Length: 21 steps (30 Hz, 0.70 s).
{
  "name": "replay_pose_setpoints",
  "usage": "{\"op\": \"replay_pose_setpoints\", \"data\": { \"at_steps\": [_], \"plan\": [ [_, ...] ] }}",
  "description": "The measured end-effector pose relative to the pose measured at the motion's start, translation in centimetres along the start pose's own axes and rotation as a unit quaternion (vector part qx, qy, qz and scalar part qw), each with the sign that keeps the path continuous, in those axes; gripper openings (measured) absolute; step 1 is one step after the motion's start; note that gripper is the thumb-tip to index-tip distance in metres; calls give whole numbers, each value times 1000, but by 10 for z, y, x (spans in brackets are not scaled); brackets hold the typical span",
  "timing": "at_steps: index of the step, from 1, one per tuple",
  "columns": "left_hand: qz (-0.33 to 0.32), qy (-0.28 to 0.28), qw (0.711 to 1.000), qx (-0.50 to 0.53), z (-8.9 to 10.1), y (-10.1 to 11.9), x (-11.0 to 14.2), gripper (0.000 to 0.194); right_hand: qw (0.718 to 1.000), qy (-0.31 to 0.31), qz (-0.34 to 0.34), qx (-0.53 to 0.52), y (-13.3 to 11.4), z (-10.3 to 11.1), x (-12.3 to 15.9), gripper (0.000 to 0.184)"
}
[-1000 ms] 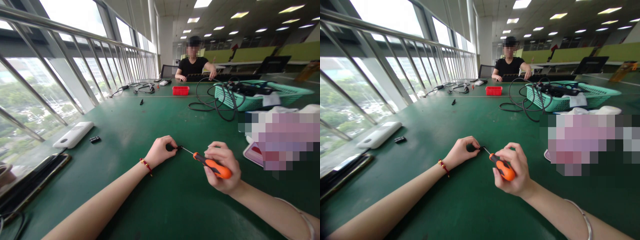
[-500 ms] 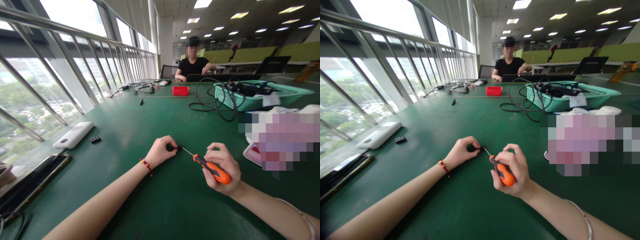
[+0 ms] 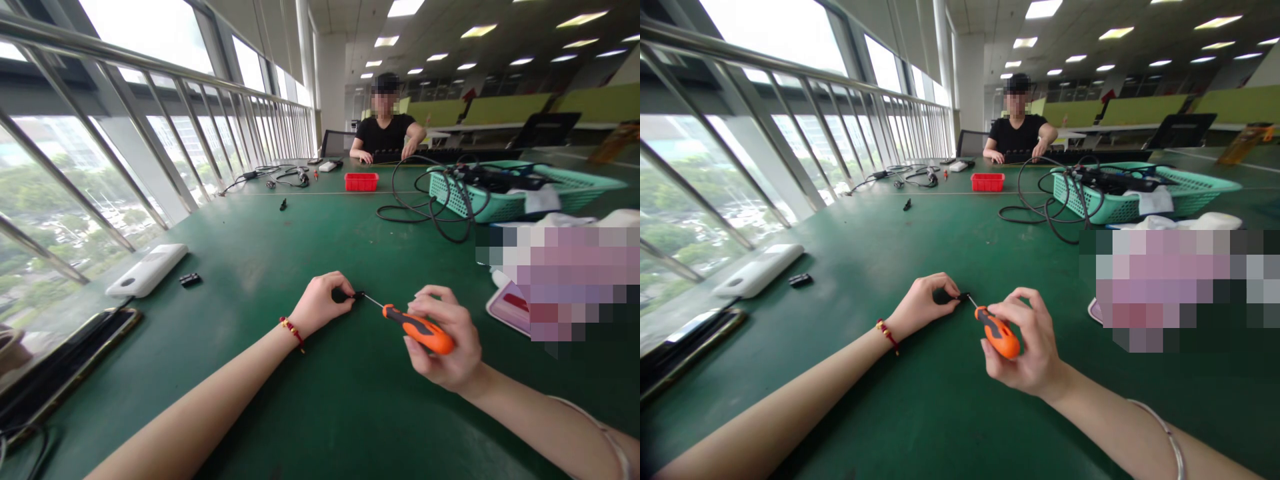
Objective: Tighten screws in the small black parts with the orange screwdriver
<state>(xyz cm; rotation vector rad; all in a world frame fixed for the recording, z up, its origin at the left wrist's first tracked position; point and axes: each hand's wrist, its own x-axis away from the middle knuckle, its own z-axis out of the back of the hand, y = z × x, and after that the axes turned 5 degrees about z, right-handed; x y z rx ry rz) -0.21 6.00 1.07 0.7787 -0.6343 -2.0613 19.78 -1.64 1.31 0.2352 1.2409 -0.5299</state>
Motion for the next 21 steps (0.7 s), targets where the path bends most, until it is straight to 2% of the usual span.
{"op": "replay_pose_setpoints", "data": {
  "at_steps": [3, 8, 14, 18, 21],
  "plan": [
    [-2, -3, 1000, 0, 0, -1, 0, 5, 1000, 4, -26, -10, 1, 0, 1, 35],
    [-4, 1, 1000, 4, -1, -1, 0, 6, 999, -25, 34, 22, 0, 1, -2, 36],
    [-2, 2, 1000, 0, -1, -2, 0, 6, 1000, -8, 11, -16, -1, 0, -3, 42],
    [1, 3, 1000, -4, 0, -1, 0, 7, 999, -33, 37, 7, -1, 1, -2, 39],
    [1, 2, 1000, -4, 0, 0, 0, 7, 999, -22, 37, 1, -1, 0, -2, 44]
  ]
}}
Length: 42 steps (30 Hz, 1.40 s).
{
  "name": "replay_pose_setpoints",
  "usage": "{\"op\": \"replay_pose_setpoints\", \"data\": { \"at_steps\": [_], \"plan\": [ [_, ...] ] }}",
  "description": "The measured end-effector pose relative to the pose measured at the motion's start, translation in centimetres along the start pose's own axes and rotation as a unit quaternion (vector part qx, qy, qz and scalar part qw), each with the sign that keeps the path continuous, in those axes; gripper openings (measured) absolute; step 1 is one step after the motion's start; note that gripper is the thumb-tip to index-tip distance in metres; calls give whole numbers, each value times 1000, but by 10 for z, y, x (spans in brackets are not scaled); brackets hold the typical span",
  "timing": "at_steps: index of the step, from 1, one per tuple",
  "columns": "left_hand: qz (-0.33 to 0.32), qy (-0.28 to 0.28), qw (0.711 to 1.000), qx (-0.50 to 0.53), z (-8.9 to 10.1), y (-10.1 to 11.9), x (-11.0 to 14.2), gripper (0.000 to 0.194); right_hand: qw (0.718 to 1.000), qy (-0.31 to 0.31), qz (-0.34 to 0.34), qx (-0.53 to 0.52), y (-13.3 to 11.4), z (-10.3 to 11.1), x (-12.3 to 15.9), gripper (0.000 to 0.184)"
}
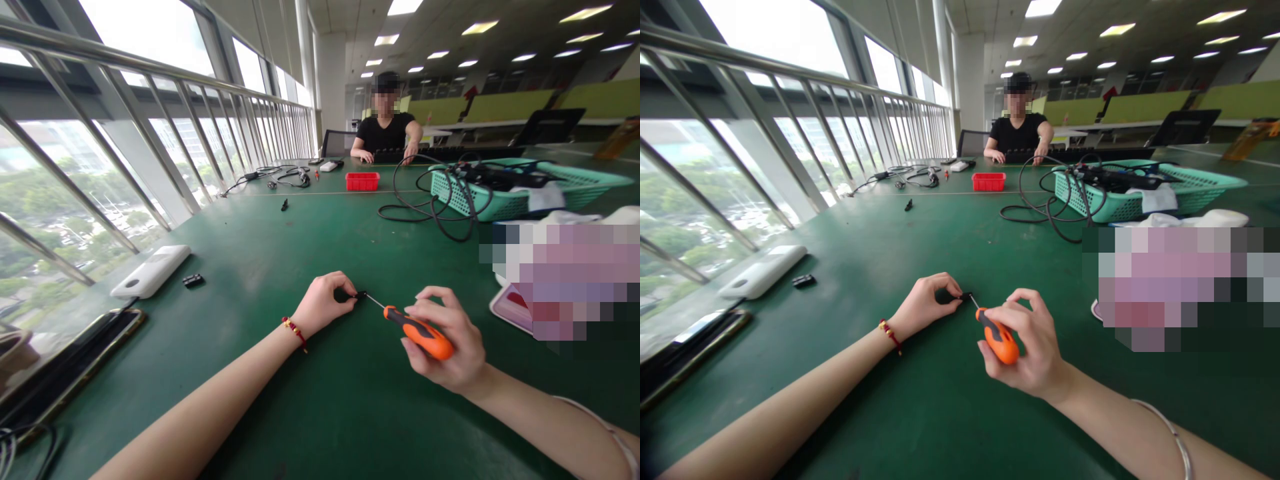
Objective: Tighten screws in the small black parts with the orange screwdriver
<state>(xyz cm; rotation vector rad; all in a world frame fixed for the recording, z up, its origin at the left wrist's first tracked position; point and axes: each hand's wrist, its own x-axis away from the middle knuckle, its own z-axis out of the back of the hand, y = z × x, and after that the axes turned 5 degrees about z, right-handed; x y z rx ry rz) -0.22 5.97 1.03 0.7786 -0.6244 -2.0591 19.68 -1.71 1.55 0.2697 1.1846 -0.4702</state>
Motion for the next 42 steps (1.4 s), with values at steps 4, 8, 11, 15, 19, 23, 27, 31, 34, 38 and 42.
{"op": "replay_pose_setpoints", "data": {
  "at_steps": [4, 8, 11, 15, 19, 23, 27, 31, 34, 38, 42],
  "plan": [
    [-3, -1, 1000, 4, 0, 0, 0, 6, 1000, 14, -11, -8, 0, -1, -1, 43],
    [-2, 2, 1000, 4, -1, 0, 0, 6, 1000, -3, 5, 21, -1, 1, -1, 35],
    [-2, 3, 1000, 6, -1, -1, 0, 6, 1000, 6, 8, 9, -1, 0, 0, 39],
    [-5, 3, 1000, 10, -2, -3, 0, 5, 1000, 18, -14, -16, 0, 0, 1, 40],
    [-3, 3, 1000, 6, -2, -3, 0, 6, 1000, -7, 10, 9, -1, 1, 0, 34],
    [-3, 4, 1000, 5, -1, -3, 0, 5, 1000, 8, 0, 6, 0, 0, 1, 37],
    [-4, 2, 1000, 6, -1, -2, 0, 5, 999, 23, -40, -10, 0, -1, 3, 37],
    [1, 5, 1000, 2, -1, -1, 0, 6, 1000, -5, 8, 14, -1, 1, 0, 35],
    [-1, 5, 1000, -1, -2, -2, -1, 5, 1000, 7, 13, 17, -1, 0, 0, 39],
    [-3, 4, 1000, -3, -2, -2, 0, 5, 999, 32, -25, -6, 1, -1, 3, 44],
    [-2, 2, 1000, -9, -1, -2, 0, 5, 1000, 9, -1, 10, 1, 0, 3, 38]
  ]
}}
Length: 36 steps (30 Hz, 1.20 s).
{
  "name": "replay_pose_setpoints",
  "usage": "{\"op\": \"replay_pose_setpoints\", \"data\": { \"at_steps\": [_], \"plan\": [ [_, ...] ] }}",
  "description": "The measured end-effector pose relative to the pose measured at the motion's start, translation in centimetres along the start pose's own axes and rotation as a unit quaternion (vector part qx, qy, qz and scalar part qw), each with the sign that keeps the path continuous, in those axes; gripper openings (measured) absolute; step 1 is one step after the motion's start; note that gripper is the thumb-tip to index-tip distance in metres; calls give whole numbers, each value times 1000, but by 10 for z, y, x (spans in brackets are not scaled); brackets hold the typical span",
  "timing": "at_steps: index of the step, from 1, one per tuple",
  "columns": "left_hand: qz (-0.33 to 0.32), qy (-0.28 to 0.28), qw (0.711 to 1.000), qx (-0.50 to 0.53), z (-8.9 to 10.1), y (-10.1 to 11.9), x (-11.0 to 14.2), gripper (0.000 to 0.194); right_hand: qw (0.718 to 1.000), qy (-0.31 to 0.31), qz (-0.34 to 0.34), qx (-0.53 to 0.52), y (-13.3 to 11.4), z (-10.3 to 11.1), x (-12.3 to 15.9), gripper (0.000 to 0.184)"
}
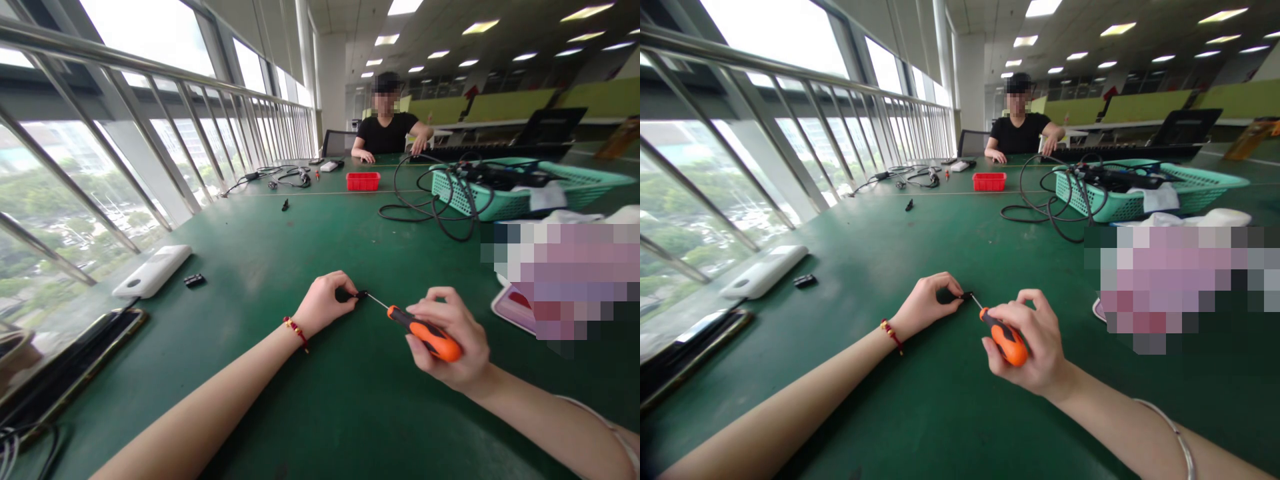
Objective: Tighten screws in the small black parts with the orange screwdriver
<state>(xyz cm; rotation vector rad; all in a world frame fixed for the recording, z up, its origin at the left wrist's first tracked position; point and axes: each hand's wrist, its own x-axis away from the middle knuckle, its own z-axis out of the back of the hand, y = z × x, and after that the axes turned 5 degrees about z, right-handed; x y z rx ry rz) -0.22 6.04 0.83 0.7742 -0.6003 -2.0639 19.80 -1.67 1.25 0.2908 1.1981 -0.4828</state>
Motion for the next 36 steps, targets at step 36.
{"op": "replay_pose_setpoints", "data": {
  "at_steps": [36],
  "plan": [
    [52, 61, 995, -63, -1, 4, 1, 4, 997, -75, -7, -8, -2, 1, -7, 17]
  ]
}}
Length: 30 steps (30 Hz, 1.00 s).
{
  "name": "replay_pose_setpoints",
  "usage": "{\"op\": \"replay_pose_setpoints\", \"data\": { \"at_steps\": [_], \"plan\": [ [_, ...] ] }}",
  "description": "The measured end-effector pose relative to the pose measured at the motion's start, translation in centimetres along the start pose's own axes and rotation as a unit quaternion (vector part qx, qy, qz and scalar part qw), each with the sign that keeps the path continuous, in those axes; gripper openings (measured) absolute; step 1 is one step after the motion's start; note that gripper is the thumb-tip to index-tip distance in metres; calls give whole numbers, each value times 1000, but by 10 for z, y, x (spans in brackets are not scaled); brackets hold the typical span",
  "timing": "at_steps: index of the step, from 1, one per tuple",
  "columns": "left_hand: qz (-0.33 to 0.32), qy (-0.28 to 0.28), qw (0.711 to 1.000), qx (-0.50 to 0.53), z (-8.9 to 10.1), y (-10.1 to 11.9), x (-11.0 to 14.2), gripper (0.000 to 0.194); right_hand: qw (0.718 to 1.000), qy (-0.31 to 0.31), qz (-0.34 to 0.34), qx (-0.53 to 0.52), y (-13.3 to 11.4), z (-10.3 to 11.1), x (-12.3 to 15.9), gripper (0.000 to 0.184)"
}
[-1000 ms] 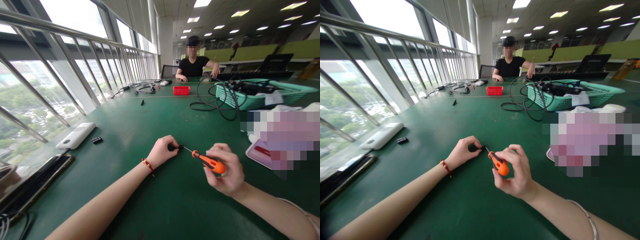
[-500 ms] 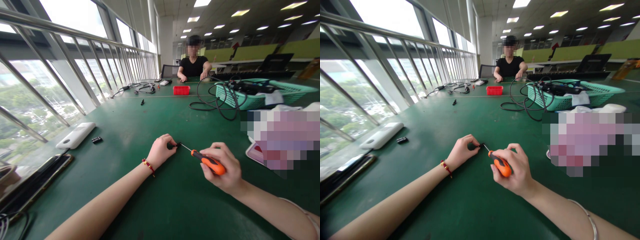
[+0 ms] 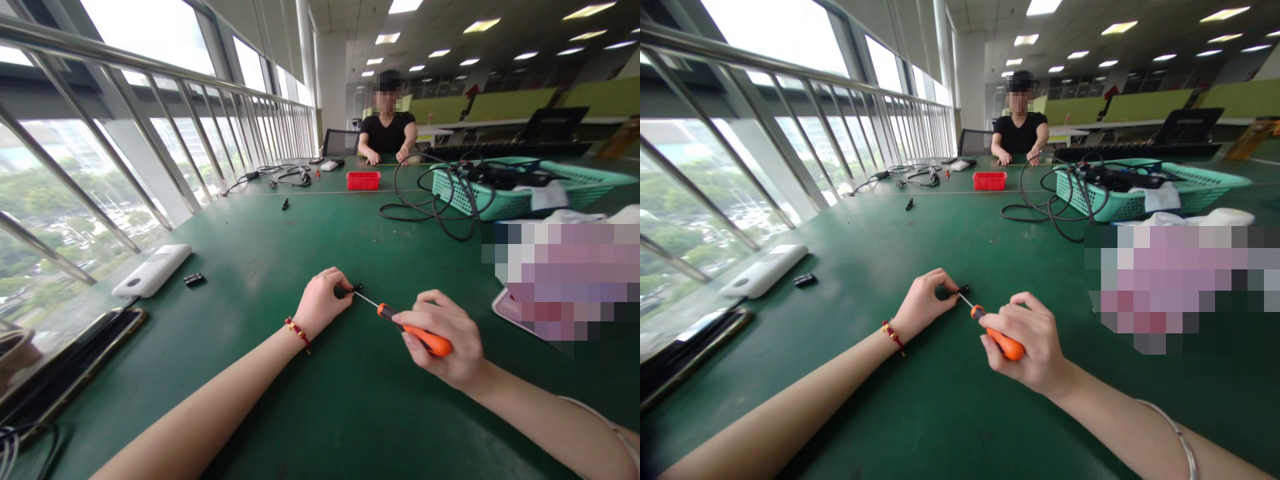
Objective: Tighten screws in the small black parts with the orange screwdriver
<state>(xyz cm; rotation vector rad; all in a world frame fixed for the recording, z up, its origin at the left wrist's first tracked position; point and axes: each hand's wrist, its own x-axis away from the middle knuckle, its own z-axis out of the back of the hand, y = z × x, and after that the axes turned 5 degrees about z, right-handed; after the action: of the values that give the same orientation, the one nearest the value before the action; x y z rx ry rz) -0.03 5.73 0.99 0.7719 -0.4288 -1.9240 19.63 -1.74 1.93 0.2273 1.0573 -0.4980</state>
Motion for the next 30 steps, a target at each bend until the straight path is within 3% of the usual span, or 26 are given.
{"op": "replay_pose_setpoints", "data": {
  "at_steps": [13, 20, 26, 30],
  "plan": [
    [2, -4, 1000, 3, 0, 0, 0, 6, 1000, -14, -13, -1, -1, -1, 0, 17],
    [-3, -4, 1000, 6, 0, -1, 0, 6, 998, 50, -36, -21, 1, -3, 3, 40],
    [-1, -5, 1000, 6, 0, -1, 0, 7, 999, 19, -25, 10, -2, -2, 0, 29],
    [-3, -4, 1000, 5, 0, -1, 0, 6, 998, 56, -24, -1, -1, -3, -1, 39]
  ]
}}
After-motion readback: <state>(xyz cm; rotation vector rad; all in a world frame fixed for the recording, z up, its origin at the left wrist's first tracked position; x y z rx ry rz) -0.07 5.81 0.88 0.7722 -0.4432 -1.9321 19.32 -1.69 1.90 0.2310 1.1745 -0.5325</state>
